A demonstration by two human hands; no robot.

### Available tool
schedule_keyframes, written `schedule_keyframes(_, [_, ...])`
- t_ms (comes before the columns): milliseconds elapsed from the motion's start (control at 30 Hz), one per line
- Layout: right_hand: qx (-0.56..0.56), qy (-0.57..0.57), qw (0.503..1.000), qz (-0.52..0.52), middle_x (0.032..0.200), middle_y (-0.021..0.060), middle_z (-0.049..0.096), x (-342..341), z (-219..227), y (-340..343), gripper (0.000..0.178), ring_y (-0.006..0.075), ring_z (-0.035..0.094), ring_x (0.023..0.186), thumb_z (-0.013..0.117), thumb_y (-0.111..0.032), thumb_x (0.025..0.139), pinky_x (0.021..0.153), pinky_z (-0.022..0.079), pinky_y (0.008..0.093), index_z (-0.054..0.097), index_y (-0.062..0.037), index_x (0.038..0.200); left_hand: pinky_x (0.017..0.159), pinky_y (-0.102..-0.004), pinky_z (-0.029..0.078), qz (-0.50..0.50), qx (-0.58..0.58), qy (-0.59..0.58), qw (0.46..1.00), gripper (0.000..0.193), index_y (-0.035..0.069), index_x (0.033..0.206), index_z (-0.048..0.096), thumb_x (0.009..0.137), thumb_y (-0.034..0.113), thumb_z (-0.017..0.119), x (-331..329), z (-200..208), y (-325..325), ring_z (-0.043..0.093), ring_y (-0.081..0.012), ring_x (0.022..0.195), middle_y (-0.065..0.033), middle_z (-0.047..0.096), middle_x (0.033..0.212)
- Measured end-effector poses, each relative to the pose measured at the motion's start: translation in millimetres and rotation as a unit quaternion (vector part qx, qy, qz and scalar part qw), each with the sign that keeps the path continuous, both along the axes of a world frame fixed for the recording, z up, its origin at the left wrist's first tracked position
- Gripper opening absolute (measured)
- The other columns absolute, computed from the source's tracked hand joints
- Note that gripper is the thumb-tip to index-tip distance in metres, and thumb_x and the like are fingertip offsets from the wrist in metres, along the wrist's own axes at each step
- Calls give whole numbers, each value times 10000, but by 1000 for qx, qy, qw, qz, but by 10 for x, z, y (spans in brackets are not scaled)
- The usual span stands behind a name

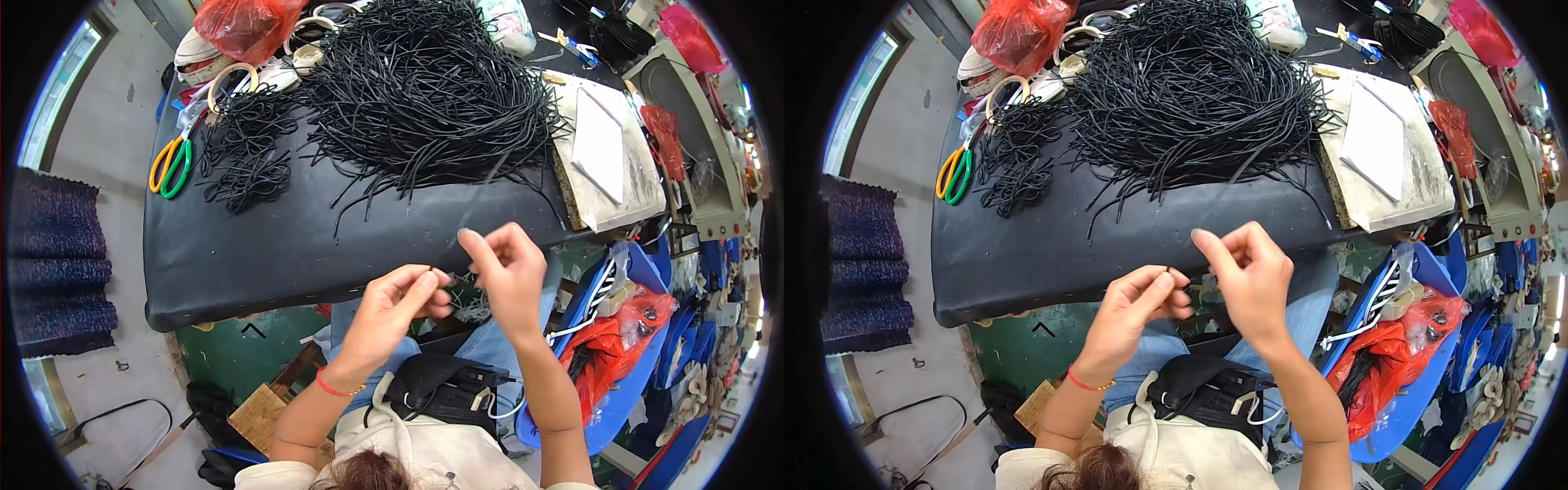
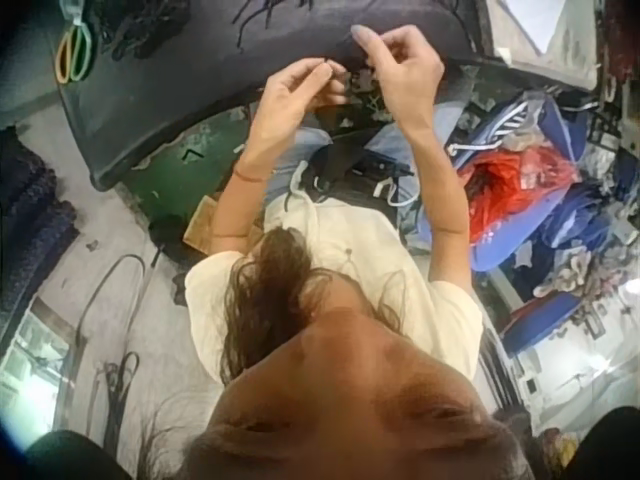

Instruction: The person sits at a workbench and repeatedly ties black cords into loops by hand. They pick up individual cords from a large pile, form a loop, and secure it, placing the finished items on the table.

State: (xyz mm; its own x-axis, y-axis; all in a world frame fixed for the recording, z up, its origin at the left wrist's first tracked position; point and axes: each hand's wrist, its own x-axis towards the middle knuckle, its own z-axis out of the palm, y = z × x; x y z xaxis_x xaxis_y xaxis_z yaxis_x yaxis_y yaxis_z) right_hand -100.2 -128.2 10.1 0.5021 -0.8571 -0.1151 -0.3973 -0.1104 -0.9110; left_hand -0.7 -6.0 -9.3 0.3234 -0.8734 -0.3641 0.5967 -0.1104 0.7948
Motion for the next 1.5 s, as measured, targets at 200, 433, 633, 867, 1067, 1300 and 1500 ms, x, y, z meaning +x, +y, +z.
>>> schedule_keyframes(200, [-400, 52, 877, 261, 929, 14, 596, -6, 142, 35, 197, 190, 543, 927, 680, -141, 726, 964, 264, 450, 631, -127, 916, 415, -164, 180, -84, 20, 11, 996, 256, -20, 1042, 597, 926, 184, 494, 207, 120, 123, 281, 8, 493, 49, 479, 692])
schedule_keyframes(433, [-313, -14, 922, 227, 753, 91, 552, -51, 228, -95, 138, 224, 557, 651, 658, 10, 729, 559, 438, 301, 614, -29, 853, 503, -164, 377, -103, 39, -19, 994, 255, -10, 1044, 612, 909, 190, 532, 407, 49, 334, 467, -21, 567, 9, 587, 753])
schedule_keyframes(633, [-327, -47, 943, 38, 749, 99, 574, 136, 65, 73, 116, 230, 567, 628, 666, -1, 738, 555, 450, 307, 595, -18, 828, 664, -227, 525, -55, 23, 24, 998, 232, -13, 1024, 601, 883, 169, 574, 257, 23, 269, 631, -122, 750, -78, 645, 853])
schedule_keyframes(867, [-247, -90, 943, 205, 819, 108, 584, 157, -81, 315, 231, 218, 590, 688, 595, 65, 754, 592, 480, 288, 615, -4, 974, 623, -224, 545, 93, -14, 102, 990, 224, 0, 1058, 581, 890, 147, 557, 197, -124, 189, 643, -138, 753, -93, 640, 887])
schedule_keyframes(1067, [-202, -75, 949, 229, 825, 111, 580, 131, -62, 323, 235, 205, 587, 674, 599, 56, 761, 574, 473, 289, 618, -8, 986, 728, -235, 537, 126, -17, 108, 986, 211, -1, 1053, 590, 893, 130, 550, 164, -106, 171, 637, -147, 817, -93, 637, 926])
schedule_keyframes(1300, [-242, -45, 943, 225, 728, 87, 572, 33, -43, 202, 168, 195, 579, 611, 656, 3, 741, 550, 463, 280, 648, -14, 907, 794, -285, 497, 165, -99, 209, 959, 115, 47, 930, 578, 909, 120, 491, 237, -126, 195, 593, -123, 878, -64, 602, 961])
schedule_keyframes(1500, [-364, -65, 899, 236, 742, 78, 559, 98, -34, 223, 226, 219, 561, 649, 662, 25, 689, 543, 463, 303, 614, -4, 908, 708, -232, 503, 81, -34, 89, 992, 173, 4, 994, 622, 855, 106, 603, 204, -131, 197, 586, -79, 777, -47, 629, 898])
